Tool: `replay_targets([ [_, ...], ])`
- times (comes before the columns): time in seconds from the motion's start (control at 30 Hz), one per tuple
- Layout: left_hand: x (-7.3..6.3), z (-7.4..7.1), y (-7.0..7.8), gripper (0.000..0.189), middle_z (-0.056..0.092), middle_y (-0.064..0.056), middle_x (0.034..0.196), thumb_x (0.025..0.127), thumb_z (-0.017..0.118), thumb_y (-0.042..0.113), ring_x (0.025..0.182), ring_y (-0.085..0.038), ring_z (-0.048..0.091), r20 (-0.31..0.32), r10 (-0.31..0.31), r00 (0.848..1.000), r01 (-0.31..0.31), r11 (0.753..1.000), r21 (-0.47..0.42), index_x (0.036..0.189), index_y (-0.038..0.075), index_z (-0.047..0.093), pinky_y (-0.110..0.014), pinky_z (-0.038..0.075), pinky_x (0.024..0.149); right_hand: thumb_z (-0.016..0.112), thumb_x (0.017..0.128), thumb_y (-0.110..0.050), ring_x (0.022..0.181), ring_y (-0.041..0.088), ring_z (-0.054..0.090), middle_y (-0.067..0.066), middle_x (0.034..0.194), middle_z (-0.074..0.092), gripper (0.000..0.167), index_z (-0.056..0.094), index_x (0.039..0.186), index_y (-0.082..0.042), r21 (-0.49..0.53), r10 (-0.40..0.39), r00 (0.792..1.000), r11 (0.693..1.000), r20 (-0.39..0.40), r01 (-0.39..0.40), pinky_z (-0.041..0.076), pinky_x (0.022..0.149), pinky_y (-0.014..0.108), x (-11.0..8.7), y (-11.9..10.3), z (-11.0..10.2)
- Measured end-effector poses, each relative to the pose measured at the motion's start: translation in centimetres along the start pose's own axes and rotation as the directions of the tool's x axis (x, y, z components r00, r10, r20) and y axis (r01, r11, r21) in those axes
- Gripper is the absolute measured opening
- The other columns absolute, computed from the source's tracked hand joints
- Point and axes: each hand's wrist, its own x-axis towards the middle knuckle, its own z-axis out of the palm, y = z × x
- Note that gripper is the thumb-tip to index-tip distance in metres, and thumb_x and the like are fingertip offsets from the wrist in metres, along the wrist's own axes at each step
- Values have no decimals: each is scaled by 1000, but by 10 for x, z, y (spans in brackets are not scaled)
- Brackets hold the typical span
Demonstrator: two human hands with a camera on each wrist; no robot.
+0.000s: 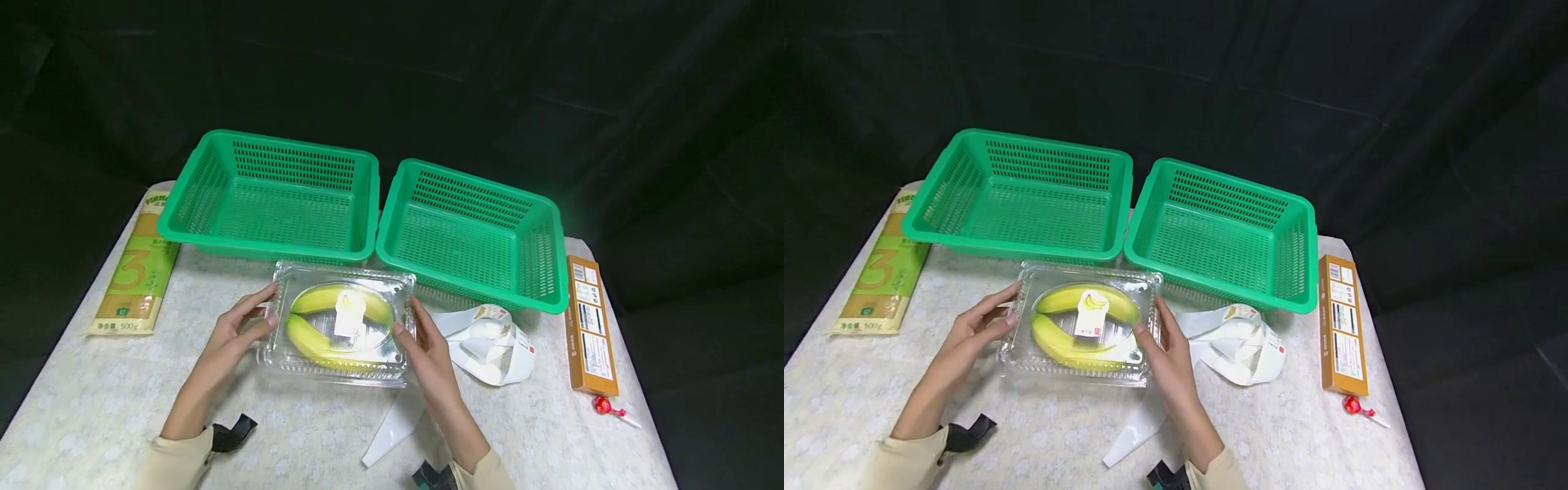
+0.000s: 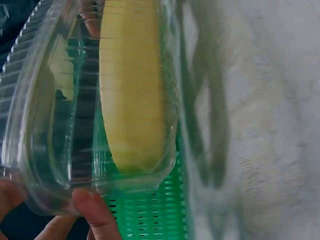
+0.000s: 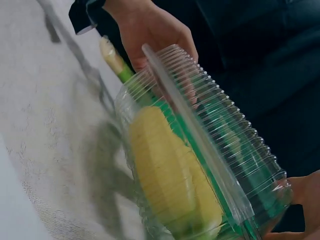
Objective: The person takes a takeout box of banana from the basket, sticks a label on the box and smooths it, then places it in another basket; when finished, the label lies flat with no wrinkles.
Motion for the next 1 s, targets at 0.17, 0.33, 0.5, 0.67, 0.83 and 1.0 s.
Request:
replay_targets([
  [0.17, -5, 1, 12, 55, 46, 20, 145, 102, 57, 16, 119, -3, 49, 23, 29, 999, -29, 1000, -8, 155, 14, 41, -19, 54, 88, 61, 100, -35, 158, 30, 14, 1, 169, 18, 70, 25, 160, -27, -43, -23, 999, 999, -26, 22, 16, 128, 51, -15, -10, -4],
  [0.33, -9, -2, 22, 55, 46, 19, 147, 102, 56, 12, 119, -7, 49, 46, 66, 997, -66, 998, -16, 154, 13, 41, -18, 54, 87, 60, 101, -34, 158, 31, 14, 4, 169, 18, 71, 24, 161, -24, -64, -61, 998, 996, -26, 59, 16, 127, 53, -26, -19, -7],
  [0.5, -8, -6, 30, 55, 48, 16, 147, 100, 57, 4, 116, -9, 50, 61, 123, 991, -119, 991, -61, 153, 8, 43, -16, 53, 87, 59, 102, -32, 158, 33, 10, 6, 170, 13, 73, 19, 162, -20, -77, -93, 996, 993, 4, 93, 16, 126, 56, -34, -29, -10],
  [0.67, -2, -4, 41, 56, 48, 13, 147, 99, 58, 4, 113, -8, 52, 68, 137, 988, -132, 989, -69, 153, 11, 44, -17, 51, 79, 58, 102, -29, 158, 34, 7, 8, 170, 10, 74, 17, 162, -19, -70, -135, 991, 988, 10, 135, 13, 125, 60, -40, -40, -16],
  [0.83, 5, 2, 51, 56, 46, 8, 151, 99, 60, 6, 110, -8, 53, 86, 135, 987, -128, 989, -79, 153, 13, 45, -20, 51, 71, 58, 103, -26, 158, 37, 8, 10, 170, 12, 72, 18, 162, -16, -102, -169, 986, 981, -12, 167, 13, 124, 64, -41, -48, -26],
  [1.0, 12, 12, 56, 58, 42, -1, 153, 99, 60, 6, 112, -9, 52, 104, 135, 985, -126, 988, -88, 154, 14, 43, -22, 53, 73, 59, 102, -24, 158, 33, 11, 9, 169, 14, 72, 20, 162, -17, -139, -185, 982, 974, -48, 177, 15, 124, 62, -33, -53, -36],
])
